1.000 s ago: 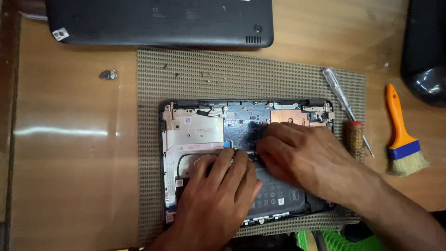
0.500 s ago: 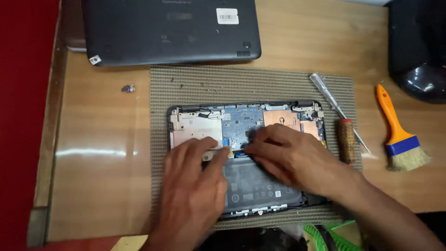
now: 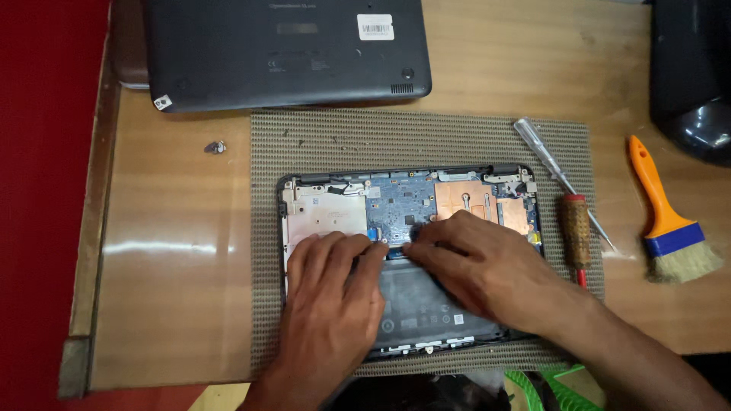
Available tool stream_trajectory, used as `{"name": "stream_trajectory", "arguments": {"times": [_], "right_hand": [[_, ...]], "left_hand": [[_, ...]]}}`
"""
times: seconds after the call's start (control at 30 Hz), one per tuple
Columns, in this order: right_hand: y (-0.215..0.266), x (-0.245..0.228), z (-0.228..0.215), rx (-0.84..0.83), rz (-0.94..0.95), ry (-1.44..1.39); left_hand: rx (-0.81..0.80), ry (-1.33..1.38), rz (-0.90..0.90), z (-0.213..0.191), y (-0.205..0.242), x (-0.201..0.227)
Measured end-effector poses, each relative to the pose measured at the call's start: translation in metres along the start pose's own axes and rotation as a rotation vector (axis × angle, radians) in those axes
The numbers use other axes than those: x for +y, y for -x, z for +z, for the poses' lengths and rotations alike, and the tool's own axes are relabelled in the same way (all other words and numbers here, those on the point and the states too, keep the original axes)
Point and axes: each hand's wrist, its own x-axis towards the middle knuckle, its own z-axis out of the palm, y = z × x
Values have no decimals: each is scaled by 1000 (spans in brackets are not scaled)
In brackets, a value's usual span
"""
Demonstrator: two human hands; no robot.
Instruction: The person removes a laptop battery, disconnects the power cable, and then reconnects it before placing the battery back into the laptop chassis. The person uses a red plastic pry tool to assist with the disconnection and reconnection of the battery cable.
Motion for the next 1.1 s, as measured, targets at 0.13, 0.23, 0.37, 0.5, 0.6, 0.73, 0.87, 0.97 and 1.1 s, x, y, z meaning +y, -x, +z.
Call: {"name": "stream_trajectory", "arguments": {"times": [0.13,0.23,0.37,0.5,0.6,0.73,0.87,0.97,1.1], "right_hand": [[13,-3,-17,73,136,-101],[32,-4,-35,136,255,-21],[83,-11,-51,327,488,79],[134,-11,-40,497,608,134],[161,-11,-24,540,635,113],[178,-10,-3,635,590,104],[184,-8,12,739,529,77],[188,-6,18,810,495,91],[188,-9,18,853,581,73]], "left_hand": [[-17,-32,-33,2,2,-2],[-11,8,15,1,3,-4],[-59,-38,66,4,6,-5],[-87,-166,70,10,12,-6],[-153,-211,35,11,19,-5],[-103,-317,71,10,19,25],[-140,-105,171,25,28,68],[-207,-134,274,40,45,84],[-135,-191,241,46,54,98]]}}
